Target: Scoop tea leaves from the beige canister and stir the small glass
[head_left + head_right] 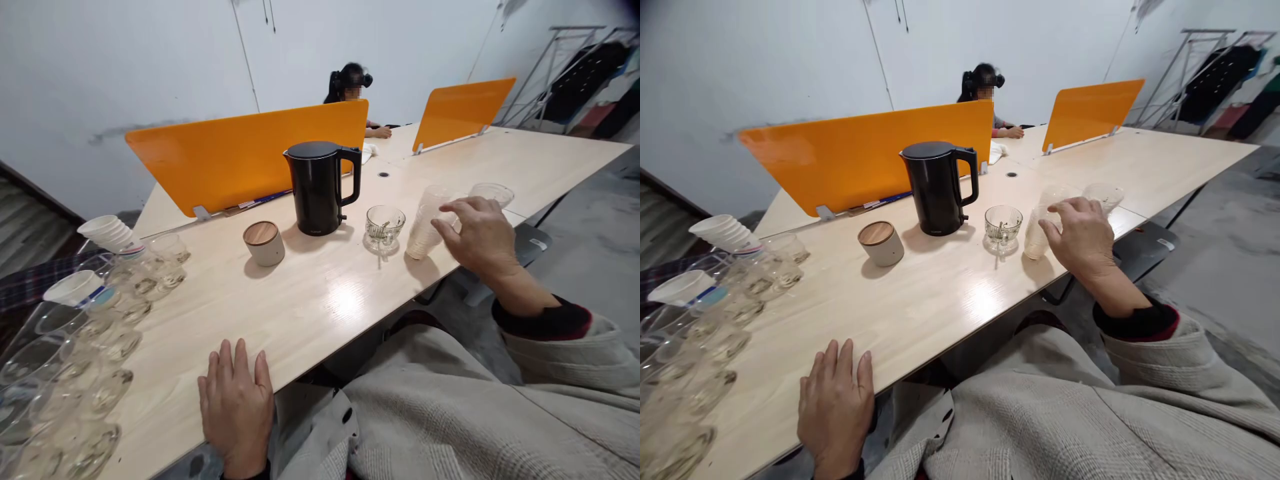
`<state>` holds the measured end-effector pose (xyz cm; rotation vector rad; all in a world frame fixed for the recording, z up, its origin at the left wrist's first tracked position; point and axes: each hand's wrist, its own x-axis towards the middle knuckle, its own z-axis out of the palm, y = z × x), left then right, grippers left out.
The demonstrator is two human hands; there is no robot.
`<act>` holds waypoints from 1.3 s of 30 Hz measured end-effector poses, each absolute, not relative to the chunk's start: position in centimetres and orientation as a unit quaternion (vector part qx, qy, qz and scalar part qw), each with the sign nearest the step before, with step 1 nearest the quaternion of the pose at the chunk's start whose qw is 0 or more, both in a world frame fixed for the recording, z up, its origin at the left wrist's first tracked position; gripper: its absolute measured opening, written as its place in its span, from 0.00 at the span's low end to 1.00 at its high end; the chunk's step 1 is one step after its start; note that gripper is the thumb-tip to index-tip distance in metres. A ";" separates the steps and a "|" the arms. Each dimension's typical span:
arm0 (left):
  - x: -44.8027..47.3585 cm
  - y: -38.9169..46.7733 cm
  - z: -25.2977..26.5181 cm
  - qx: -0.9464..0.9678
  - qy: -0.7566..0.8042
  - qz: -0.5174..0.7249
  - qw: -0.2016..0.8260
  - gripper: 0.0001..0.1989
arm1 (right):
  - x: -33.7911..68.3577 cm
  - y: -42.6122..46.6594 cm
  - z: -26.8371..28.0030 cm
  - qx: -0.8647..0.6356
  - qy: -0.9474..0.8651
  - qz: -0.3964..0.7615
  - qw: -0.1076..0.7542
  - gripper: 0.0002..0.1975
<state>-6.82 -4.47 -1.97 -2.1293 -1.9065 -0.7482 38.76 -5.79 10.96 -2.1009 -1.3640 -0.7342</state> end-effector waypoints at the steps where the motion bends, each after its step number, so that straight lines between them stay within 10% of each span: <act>1: -6.8 -4.5 -1.9 -0.719 -0.642 -0.250 0.094 0.25 | 39.4 -6.1 10.8 -0.789 -0.508 -0.266 0.220 0.17; 23: -6.2 -4.7 -1.8 -0.710 -0.656 -0.246 0.077 0.26 | 37.0 -8.8 14.4 -0.619 -0.569 -0.369 0.397 0.02; 31: -6.0 -4.8 -2.0 -0.700 -0.668 -0.246 0.054 0.25 | 22.8 -3.0 10.3 -0.464 -0.800 -0.024 0.381 0.11; 39: -6.0 -4.7 -2.8 -0.700 -0.655 -0.273 0.078 0.25 | 18.5 2.6 6.0 -0.399 -0.846 0.025 0.353 0.10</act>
